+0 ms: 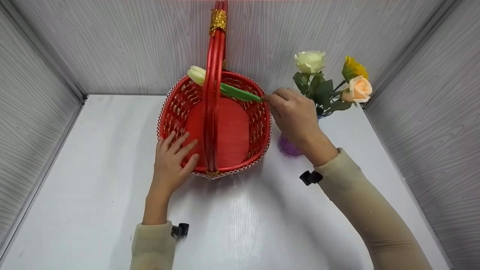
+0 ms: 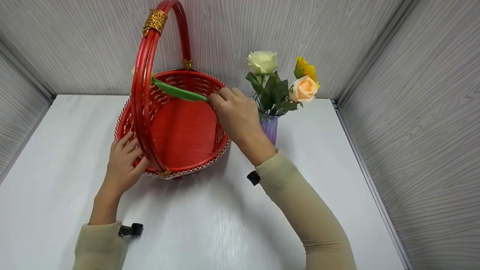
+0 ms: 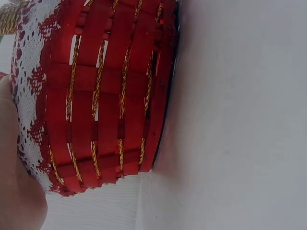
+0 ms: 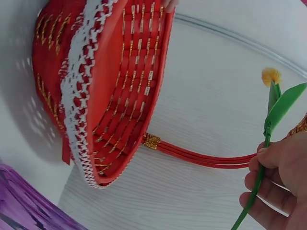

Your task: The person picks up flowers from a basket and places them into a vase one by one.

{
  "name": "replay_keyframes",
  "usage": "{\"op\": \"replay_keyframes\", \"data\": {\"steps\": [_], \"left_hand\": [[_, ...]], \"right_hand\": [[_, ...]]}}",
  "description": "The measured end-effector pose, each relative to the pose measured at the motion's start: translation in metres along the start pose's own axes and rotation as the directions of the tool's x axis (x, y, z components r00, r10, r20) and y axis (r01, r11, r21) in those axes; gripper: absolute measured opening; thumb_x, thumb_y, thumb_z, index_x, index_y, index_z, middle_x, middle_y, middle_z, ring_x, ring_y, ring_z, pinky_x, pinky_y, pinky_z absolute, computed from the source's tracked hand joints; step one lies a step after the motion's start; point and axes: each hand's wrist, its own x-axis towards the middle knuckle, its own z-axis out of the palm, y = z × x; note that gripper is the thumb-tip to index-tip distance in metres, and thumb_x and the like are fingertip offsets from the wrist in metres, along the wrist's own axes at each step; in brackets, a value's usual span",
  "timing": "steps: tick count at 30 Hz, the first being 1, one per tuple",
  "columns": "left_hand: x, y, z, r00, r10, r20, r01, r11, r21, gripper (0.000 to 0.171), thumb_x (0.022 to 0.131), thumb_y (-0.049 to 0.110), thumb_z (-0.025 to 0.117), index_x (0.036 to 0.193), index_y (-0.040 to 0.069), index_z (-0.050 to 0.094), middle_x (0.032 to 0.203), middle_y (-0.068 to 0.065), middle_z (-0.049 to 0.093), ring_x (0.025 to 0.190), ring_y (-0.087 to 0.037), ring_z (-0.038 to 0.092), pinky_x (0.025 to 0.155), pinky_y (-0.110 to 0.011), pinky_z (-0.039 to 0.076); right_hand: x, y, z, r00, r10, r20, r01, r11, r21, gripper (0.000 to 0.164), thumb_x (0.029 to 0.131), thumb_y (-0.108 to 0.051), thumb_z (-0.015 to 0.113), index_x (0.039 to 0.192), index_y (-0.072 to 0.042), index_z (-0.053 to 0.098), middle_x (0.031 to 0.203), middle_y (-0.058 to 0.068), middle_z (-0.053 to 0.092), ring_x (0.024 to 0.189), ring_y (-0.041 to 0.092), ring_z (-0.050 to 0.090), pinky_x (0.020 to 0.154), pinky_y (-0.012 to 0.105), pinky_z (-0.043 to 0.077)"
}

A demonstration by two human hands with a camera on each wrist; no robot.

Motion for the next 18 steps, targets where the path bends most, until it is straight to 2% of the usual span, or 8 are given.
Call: {"op": "replay_keyframes", "data": {"steps": [3, 6, 12, 18], "left_hand": [[0.000, 0.000, 0.000, 1.000, 0.006, -0.008, -0.006, 1.000, -0.002, 0.042, 0.095, 0.038, 0.058, 0.129, 0.016, 0.069, 0.145, -0.009, 0.056, 0.142, -0.040, 0.037, 0.119, -0.063, 0.013], [0.000, 0.000, 0.000, 1.000, 0.005, -0.008, -0.005, 1.000, -0.004, 0.042, 0.095, 0.038, 0.058, 0.129, 0.016, 0.069, 0.145, -0.009, 0.056, 0.142, -0.040, 0.037, 0.119, -0.063, 0.013], [-0.001, 0.002, 0.002, 1.000, -0.011, 0.007, 0.011, 1.000, -0.007, 0.044, 0.095, 0.040, 0.057, 0.129, 0.016, 0.069, 0.145, -0.009, 0.056, 0.143, -0.040, 0.037, 0.120, -0.062, 0.012], [0.000, 0.003, 0.001, 1.000, -0.014, 0.018, 0.013, 1.000, 0.002, 0.044, 0.095, 0.040, 0.057, 0.130, 0.017, 0.069, 0.145, -0.010, 0.056, 0.143, -0.040, 0.036, 0.120, -0.062, 0.011]], "right_hand": [[0.005, -0.002, -0.002, 1.000, -0.011, -0.025, 0.010, 1.000, -0.015, 0.017, 0.099, -0.014, 0.062, 0.101, -0.011, 0.078, 0.090, 0.005, 0.073, 0.083, 0.021, 0.068, 0.073, 0.035, 0.060], [0.006, 0.002, 0.001, 0.999, 0.021, -0.032, -0.021, 1.000, 0.006, 0.017, 0.099, -0.014, 0.062, 0.102, -0.012, 0.078, 0.091, 0.005, 0.073, 0.085, 0.021, 0.068, 0.076, 0.035, 0.060], [0.001, 0.020, 0.003, 0.990, 0.137, 0.015, -0.137, 0.987, 0.082, 0.014, 0.097, -0.011, 0.064, 0.102, -0.011, 0.078, 0.093, 0.005, 0.073, 0.086, 0.020, 0.068, 0.078, 0.037, 0.058], [-0.002, 0.039, -0.004, 0.968, 0.249, 0.035, -0.251, 0.955, 0.154, 0.015, 0.098, -0.012, 0.062, 0.102, -0.009, 0.077, 0.094, 0.005, 0.073, 0.080, 0.016, 0.064, 0.074, 0.034, 0.052]]}}
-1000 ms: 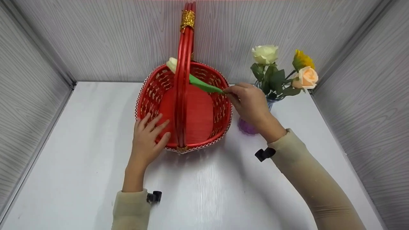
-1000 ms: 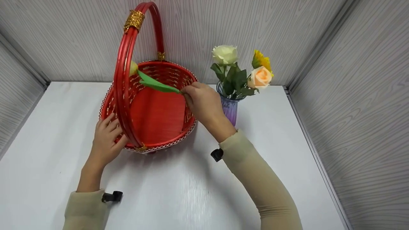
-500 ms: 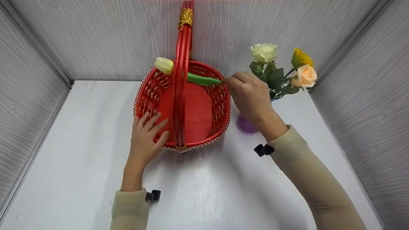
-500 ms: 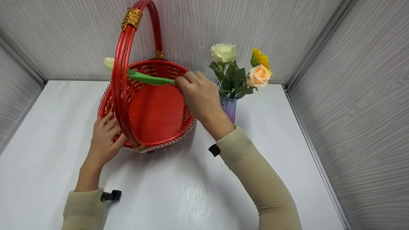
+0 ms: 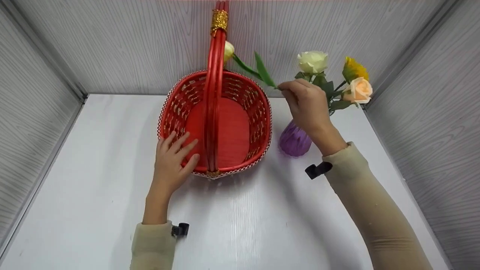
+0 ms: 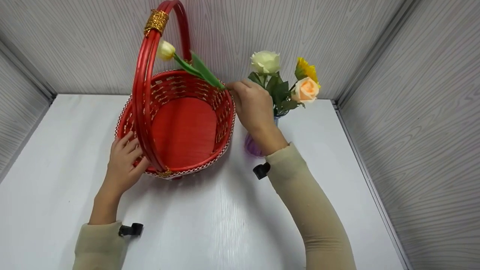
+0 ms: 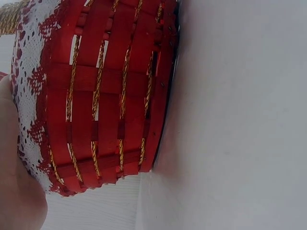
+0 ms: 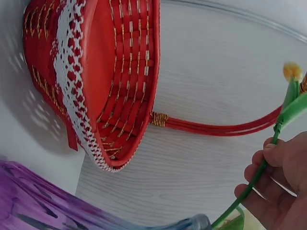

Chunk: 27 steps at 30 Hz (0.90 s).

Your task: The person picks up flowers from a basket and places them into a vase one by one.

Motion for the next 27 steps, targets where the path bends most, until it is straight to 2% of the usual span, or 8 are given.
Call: {"op": "replay_keyframes", "data": {"steps": [4, 12, 15, 18, 21, 27], "left_hand": [[0.000, 0.000, -0.001, 1.000, -0.010, 0.010, 0.010, 1.000, 0.000, 0.044, 0.095, 0.040, 0.057, 0.131, 0.017, 0.068, 0.146, -0.009, 0.056, 0.144, -0.038, 0.035, 0.120, -0.062, 0.011], [0.000, -0.001, -0.003, 1.000, -0.003, 0.006, 0.003, 1.000, -0.001, 0.044, 0.096, 0.041, 0.056, 0.131, 0.018, 0.068, 0.146, -0.008, 0.055, 0.145, -0.037, 0.034, 0.120, -0.062, 0.011], [0.000, -0.002, -0.002, 1.000, 0.002, -0.002, -0.002, 1.000, 0.000, 0.044, 0.095, 0.041, 0.056, 0.131, 0.018, 0.068, 0.146, -0.009, 0.056, 0.144, -0.038, 0.035, 0.120, -0.062, 0.012], [0.000, -0.002, -0.002, 1.000, 0.004, 0.001, -0.004, 1.000, 0.000, 0.044, 0.095, 0.041, 0.056, 0.131, 0.018, 0.068, 0.146, -0.009, 0.055, 0.144, -0.038, 0.035, 0.119, -0.063, 0.012], [-0.001, -0.002, -0.002, 1.000, 0.002, 0.002, -0.002, 1.000, -0.003, 0.044, 0.095, 0.041, 0.057, 0.131, 0.018, 0.068, 0.146, -0.009, 0.055, 0.144, -0.038, 0.035, 0.120, -0.063, 0.012], [-0.001, -0.001, -0.001, 1.000, -0.002, -0.011, 0.002, 1.000, -0.009, 0.043, 0.095, 0.040, 0.057, 0.130, 0.018, 0.069, 0.145, -0.010, 0.057, 0.142, -0.040, 0.037, 0.120, -0.063, 0.012]], "right_hand": [[0.000, 0.011, -0.004, 0.998, 0.063, 0.002, -0.063, 0.997, 0.044, 0.014, 0.097, -0.010, 0.063, 0.100, -0.006, 0.076, 0.094, 0.007, 0.074, 0.077, 0.015, 0.062, 0.071, 0.031, 0.050], [-0.006, 0.029, -0.013, 0.983, 0.170, 0.075, -0.174, 0.983, 0.063, 0.014, 0.097, -0.009, 0.062, 0.102, -0.005, 0.074, 0.085, 0.008, 0.072, 0.068, 0.014, 0.054, 0.064, 0.024, 0.043], [-0.008, 0.035, -0.015, 0.975, 0.198, 0.106, -0.205, 0.977, 0.064, 0.019, 0.098, -0.011, 0.061, 0.113, -0.008, 0.073, 0.088, 0.007, 0.073, 0.071, 0.013, 0.059, 0.067, 0.023, 0.046], [-0.010, 0.040, -0.017, 0.967, 0.221, 0.126, -0.230, 0.971, 0.063, 0.022, 0.097, -0.011, 0.062, 0.116, -0.009, 0.073, 0.093, 0.007, 0.075, 0.077, 0.014, 0.066, 0.071, 0.024, 0.050], [-0.012, 0.044, -0.019, 0.961, 0.245, 0.130, -0.256, 0.964, 0.070, 0.020, 0.096, -0.013, 0.062, 0.109, -0.006, 0.075, 0.093, 0.007, 0.076, 0.078, 0.015, 0.066, 0.072, 0.023, 0.050], [-0.016, 0.049, -0.022, 0.947, 0.292, 0.136, -0.306, 0.947, 0.098, 0.021, 0.097, -0.025, 0.063, 0.099, -0.009, 0.075, 0.082, 0.004, 0.071, 0.070, 0.012, 0.058, 0.064, 0.018, 0.046]]}}
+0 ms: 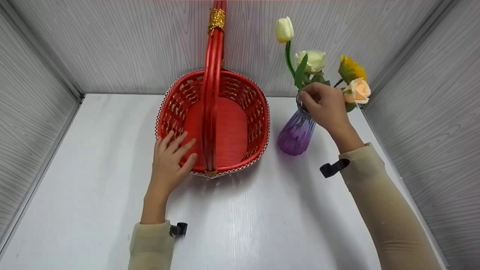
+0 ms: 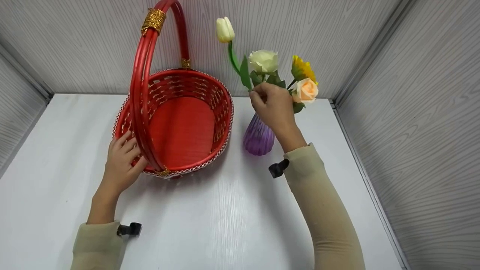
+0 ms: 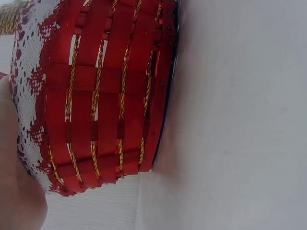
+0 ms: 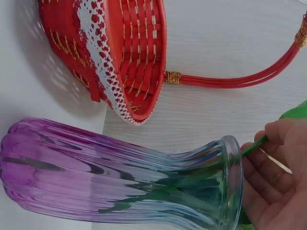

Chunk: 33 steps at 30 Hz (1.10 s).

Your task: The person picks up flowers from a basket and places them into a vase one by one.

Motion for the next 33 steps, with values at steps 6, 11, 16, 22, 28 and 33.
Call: {"op": "replay_keyframes", "data": {"steps": [6, 11, 16, 22, 28, 33], "left_hand": [[0.002, 0.000, 0.001, 1.000, 0.014, -0.005, -0.014, 1.000, 0.001, 0.043, 0.095, 0.040, 0.058, 0.130, 0.017, 0.069, 0.145, -0.009, 0.056, 0.142, -0.040, 0.037, 0.119, -0.063, 0.012], [0.003, 0.000, 0.001, 1.000, 0.011, 0.007, -0.011, 1.000, 0.000, 0.044, 0.095, 0.041, 0.058, 0.130, 0.016, 0.068, 0.146, -0.009, 0.055, 0.143, -0.040, 0.035, 0.120, -0.062, 0.012], [0.005, -0.001, 0.000, 1.000, 0.008, 0.015, -0.008, 1.000, 0.003, 0.044, 0.096, 0.041, 0.057, 0.131, 0.016, 0.068, 0.146, -0.010, 0.055, 0.144, -0.040, 0.035, 0.120, -0.062, 0.011], [0.000, -0.003, 0.000, 1.000, -0.001, 0.027, 0.001, 1.000, 0.003, 0.044, 0.096, 0.041, 0.057, 0.131, 0.016, 0.068, 0.147, -0.010, 0.054, 0.145, -0.038, 0.033, 0.120, -0.062, 0.011], [-0.001, -0.003, 0.000, 1.000, -0.015, 0.018, 0.015, 1.000, 0.005, 0.045, 0.095, 0.042, 0.057, 0.131, 0.018, 0.068, 0.147, -0.008, 0.054, 0.144, -0.037, 0.035, 0.120, -0.062, 0.011], [0.000, -0.002, 0.000, 1.000, -0.008, 0.014, 0.008, 1.000, 0.005, 0.044, 0.095, 0.042, 0.058, 0.131, 0.018, 0.068, 0.147, -0.007, 0.054, 0.145, -0.035, 0.034, 0.120, -0.063, 0.011]], "right_hand": [[-0.006, 0.003, -0.001, 0.998, 0.028, -0.051, -0.027, 1.000, 0.012, 0.020, 0.096, -0.025, 0.067, 0.099, -0.007, 0.075, 0.082, 0.005, 0.070, 0.069, 0.012, 0.057, 0.062, 0.017, 0.045], [-0.011, 0.004, -0.005, 0.994, 0.059, -0.089, -0.059, 0.998, 0.002, 0.017, 0.093, -0.020, 0.071, 0.099, -0.006, 0.076, 0.084, 0.008, 0.073, 0.069, 0.010, 0.060, 0.063, 0.015, 0.046], [-0.014, 0.007, -0.008, 0.992, 0.079, -0.098, -0.084, 0.995, -0.052, 0.018, 0.092, -0.019, 0.072, 0.100, -0.004, 0.078, 0.087, 0.011, 0.075, 0.071, 0.014, 0.064, 0.068, 0.014, 0.046], [-0.018, 0.010, -0.006, 0.991, 0.072, -0.112, -0.083, 0.992, -0.096, 0.018, 0.091, -0.017, 0.072, 0.100, -0.002, 0.078, 0.087, 0.015, 0.076, 0.073, 0.027, 0.069, 0.084, 0.036, 0.045], [-0.020, 0.008, -0.006, 0.986, 0.069, -0.152, -0.089, 0.988, -0.127, 0.017, 0.091, -0.015, 0.070, 0.099, -0.002, 0.079, 0.086, 0.013, 0.076, 0.072, 0.024, 0.069, 0.070, 0.032, 0.052], [-0.027, 0.006, -0.011, 0.969, 0.070, -0.237, -0.097, 0.990, -0.105, 0.016, 0.091, -0.015, 0.068, 0.095, -0.004, 0.079, 0.084, 0.010, 0.075, 0.070, 0.016, 0.066, 0.064, 0.014, 0.046]]}}
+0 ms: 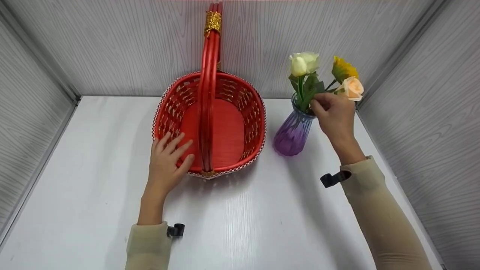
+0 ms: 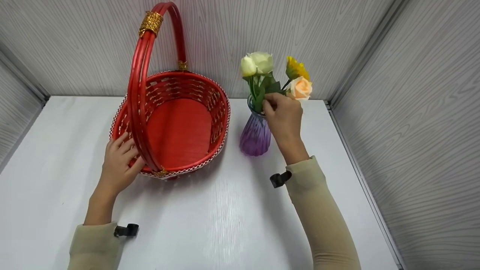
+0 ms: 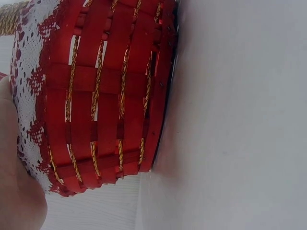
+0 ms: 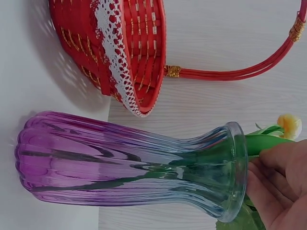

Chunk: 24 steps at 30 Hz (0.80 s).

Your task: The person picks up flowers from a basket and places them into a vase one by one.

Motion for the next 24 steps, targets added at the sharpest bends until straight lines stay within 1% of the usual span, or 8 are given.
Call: {"op": "replay_keyframes", "data": {"steps": [2, 6, 8, 11, 14, 17, 22, 24], "left_hand": [[0.000, 0.000, 0.000, 1.000, 0.004, -0.002, -0.004, 1.000, -0.001, 0.044, 0.095, 0.041, 0.058, 0.131, 0.017, 0.068, 0.147, -0.007, 0.055, 0.145, -0.036, 0.034, 0.120, -0.063, 0.011], [-0.001, 0.000, -0.001, 1.000, 0.004, -0.001, -0.004, 1.000, -0.002, 0.044, 0.095, 0.041, 0.057, 0.131, 0.018, 0.068, 0.147, -0.008, 0.054, 0.144, -0.037, 0.035, 0.120, -0.062, 0.011], [-0.001, -0.001, -0.001, 1.000, 0.005, -0.004, -0.005, 1.000, 0.000, 0.044, 0.095, 0.040, 0.058, 0.131, 0.017, 0.068, 0.147, -0.009, 0.055, 0.143, -0.039, 0.036, 0.120, -0.063, 0.011], [-0.002, -0.004, 0.000, 1.000, 0.008, -0.005, -0.008, 1.000, 0.002, 0.044, 0.095, 0.040, 0.058, 0.131, 0.017, 0.068, 0.146, -0.010, 0.055, 0.142, -0.040, 0.037, 0.119, -0.063, 0.012], [-0.001, -0.006, 0.002, 1.000, 0.012, -0.007, -0.012, 1.000, 0.003, 0.044, 0.095, 0.040, 0.057, 0.131, 0.017, 0.068, 0.146, -0.009, 0.055, 0.142, -0.040, 0.038, 0.119, -0.063, 0.013], [-0.002, -0.008, 0.002, 1.000, 0.011, -0.019, -0.011, 1.000, 0.008, 0.043, 0.095, 0.039, 0.058, 0.131, 0.017, 0.068, 0.145, -0.009, 0.056, 0.141, -0.039, 0.039, 0.119, -0.062, 0.014], [-0.003, -0.006, 0.000, 0.998, 0.019, -0.064, -0.017, 0.999, 0.031, 0.043, 0.094, 0.038, 0.062, 0.131, 0.018, 0.068, 0.142, -0.009, 0.059, 0.141, -0.035, 0.040, 0.118, -0.062, 0.021], [-0.002, -0.002, -0.003, 0.997, 0.030, -0.078, -0.027, 0.999, 0.041, 0.044, 0.094, 0.038, 0.063, 0.132, 0.018, 0.067, 0.142, -0.009, 0.059, 0.142, -0.033, 0.041, 0.117, -0.062, 0.024]], "right_hand": [[-0.004, 0.000, -0.004, 0.998, -0.014, -0.053, 0.016, 0.999, 0.034, 0.015, 0.090, -0.015, 0.068, 0.094, -0.005, 0.080, 0.084, 0.008, 0.075, 0.069, 0.009, 0.065, 0.064, 0.009, 0.045], [-0.016, -0.001, -0.009, 0.986, -0.052, -0.158, 0.072, 0.990, 0.122, 0.013, 0.090, -0.015, 0.070, 0.094, -0.008, 0.081, 0.084, 0.005, 0.076, 0.066, -0.003, 0.062, 0.064, 0.007, 0.047], [-0.022, -0.002, -0.010, 0.978, -0.064, -0.196, 0.099, 0.980, 0.174, 0.012, 0.089, -0.014, 0.071, 0.093, -0.009, 0.081, 0.083, 0.004, 0.077, 0.066, -0.005, 0.062, 0.063, 0.008, 0.048], [-0.036, -0.002, -0.009, 0.973, -0.089, -0.213, 0.137, 0.965, 0.224, 0.011, 0.089, -0.012, 0.071, 0.093, -0.009, 0.081, 0.083, 0.003, 0.077, 0.066, -0.002, 0.063, 0.063, 0.010, 0.050], [-0.050, -0.001, -0.006, 0.973, -0.144, -0.179, 0.183, 0.957, 0.224, 0.011, 0.090, -0.010, 0.070, 0.095, -0.007, 0.080, 0.088, 0.002, 0.077, 0.071, 0.003, 0.067, 0.066, 0.011, 0.052], [-0.064, 0.001, -0.001, 0.975, -0.201, -0.093, 0.216, 0.955, 0.202, 0.013, 0.091, -0.013, 0.070, 0.100, -0.007, 0.078, 0.096, 0.002, 0.077, 0.080, 0.009, 0.071, 0.071, 0.014, 0.055], [-0.084, 0.007, 0.003, 0.959, -0.274, 0.070, 0.263, 0.956, 0.134, 0.028, 0.094, -0.023, 0.070, 0.116, -0.007, 0.072, 0.112, 0.006, 0.074, 0.099, 0.018, 0.070, 0.079, 0.030, 0.059], [-0.089, 0.008, 0.004, 0.949, -0.294, 0.114, 0.285, 0.954, 0.091, 0.035, 0.094, -0.028, 0.070, 0.122, -0.008, 0.070, 0.117, 0.007, 0.072, 0.107, 0.022, 0.067, 0.088, 0.038, 0.057]]}}
